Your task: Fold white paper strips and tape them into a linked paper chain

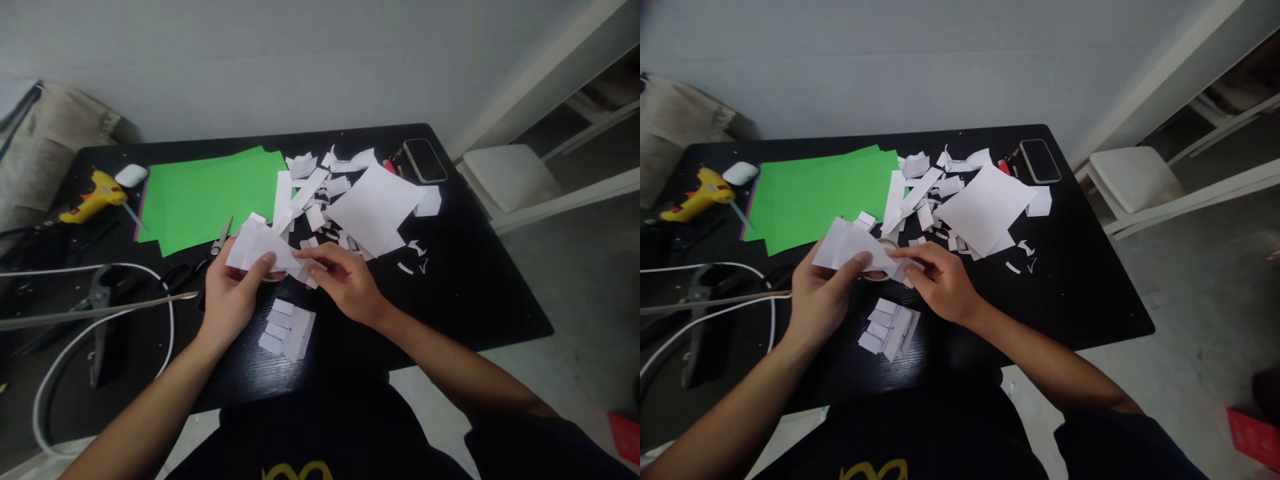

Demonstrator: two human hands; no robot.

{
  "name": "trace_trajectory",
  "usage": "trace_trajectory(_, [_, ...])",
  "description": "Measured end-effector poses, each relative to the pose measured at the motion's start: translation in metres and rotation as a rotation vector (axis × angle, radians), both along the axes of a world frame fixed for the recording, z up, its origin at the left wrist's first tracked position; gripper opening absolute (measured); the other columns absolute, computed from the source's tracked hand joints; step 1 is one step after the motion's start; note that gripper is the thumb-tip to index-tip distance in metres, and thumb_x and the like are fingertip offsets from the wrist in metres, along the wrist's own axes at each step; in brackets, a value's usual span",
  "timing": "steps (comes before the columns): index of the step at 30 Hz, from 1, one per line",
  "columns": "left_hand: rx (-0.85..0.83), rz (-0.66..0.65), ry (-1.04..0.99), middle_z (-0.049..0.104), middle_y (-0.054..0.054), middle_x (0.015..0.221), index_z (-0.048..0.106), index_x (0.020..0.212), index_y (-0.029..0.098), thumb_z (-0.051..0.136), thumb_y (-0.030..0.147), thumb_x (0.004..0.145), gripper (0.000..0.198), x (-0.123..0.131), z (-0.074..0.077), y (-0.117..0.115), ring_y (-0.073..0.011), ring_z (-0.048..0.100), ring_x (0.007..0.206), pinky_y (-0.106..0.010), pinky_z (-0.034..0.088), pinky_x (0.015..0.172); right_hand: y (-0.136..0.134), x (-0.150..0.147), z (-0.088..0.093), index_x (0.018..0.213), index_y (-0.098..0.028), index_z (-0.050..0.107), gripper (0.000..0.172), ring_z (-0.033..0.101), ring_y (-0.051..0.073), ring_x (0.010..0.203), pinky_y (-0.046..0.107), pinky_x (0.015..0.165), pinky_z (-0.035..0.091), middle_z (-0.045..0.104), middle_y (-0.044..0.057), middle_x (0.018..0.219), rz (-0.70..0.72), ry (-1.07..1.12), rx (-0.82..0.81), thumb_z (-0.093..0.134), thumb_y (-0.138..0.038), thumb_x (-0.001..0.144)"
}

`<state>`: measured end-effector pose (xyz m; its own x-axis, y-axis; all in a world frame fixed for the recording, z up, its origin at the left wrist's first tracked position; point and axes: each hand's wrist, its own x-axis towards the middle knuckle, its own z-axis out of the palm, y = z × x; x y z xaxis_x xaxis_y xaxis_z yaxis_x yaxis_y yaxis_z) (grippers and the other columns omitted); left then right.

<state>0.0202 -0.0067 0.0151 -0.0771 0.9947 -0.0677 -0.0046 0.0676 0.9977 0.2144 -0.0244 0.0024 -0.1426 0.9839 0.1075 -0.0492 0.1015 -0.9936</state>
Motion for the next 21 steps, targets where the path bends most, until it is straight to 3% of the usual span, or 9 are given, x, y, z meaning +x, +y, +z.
trace_trajectory(3, [0.001,-0.029,-0.016,0.075,-0.001,0.087,0.071,0.102,0.021,0.085,0.039,0.083,0.03,-0.0017,-0.0034,0.0006,-0.017,0.072,0.063,-0.031,0.064,0.062,0.0015,0.0021,0.001,0.109,-0.026,0.082,0.027,0.069,0.018,0.101,0.034,0.087,0.056,0.076,0.004,0.109,0.036,-0.022,-0.009,0.065,-0.016,0.09])
trace_trajectory(6, [0.049,-0.066,-0.025,0.074,-0.002,0.09,0.07,0.102,0.02,0.083,0.048,0.084,0.036,-0.0021,-0.0045,0.0006,-0.0164,0.072,0.065,-0.03,0.063,0.063,0.0031,0.0034,0.0026,0.109,-0.026,0.082,0.028,0.069,0.018,0.097,0.034,0.086,0.055,0.078,0.002,0.107,0.111,0.041,-0.139,0.066,-0.016,0.087])
trace_trajectory(11, [0.066,-0.196,-0.034,0.078,-0.007,0.09,0.07,0.1,0.018,0.094,0.045,0.069,0.047,0.0019,0.0002,-0.0013,-0.0235,0.076,0.079,-0.033,0.064,0.071,0.0041,0.0039,0.0055,0.108,-0.026,0.08,0.026,0.069,0.019,0.097,0.035,0.086,0.055,0.078,0.001,0.106,0.107,0.107,-0.219,0.071,-0.019,0.085])
trace_trajectory(16, [0.037,-0.234,0.058,0.076,-0.005,0.072,0.073,0.084,0.017,0.086,0.037,0.081,0.024,0.0024,0.0011,-0.0007,-0.0199,0.073,0.066,-0.03,0.061,0.063,0.0045,0.004,0.0071,0.106,-0.024,0.077,0.025,0.062,0.015,0.076,0.031,0.07,0.051,0.071,-0.001,0.085,0.084,0.108,-0.231,0.072,-0.019,0.082])
trace_trajectory(21, [0.063,-0.184,0.11,0.074,-0.002,0.065,0.073,0.083,0.017,0.084,0.036,0.083,0.023,0.0007,-0.0015,0.0009,-0.0164,0.069,0.058,-0.027,0.057,0.059,0.0046,0.0039,0.0099,0.103,-0.023,0.077,0.024,0.056,0.013,0.067,0.028,0.062,0.044,0.066,-0.003,0.077,0.125,0.085,-0.203,0.07,-0.017,0.08])
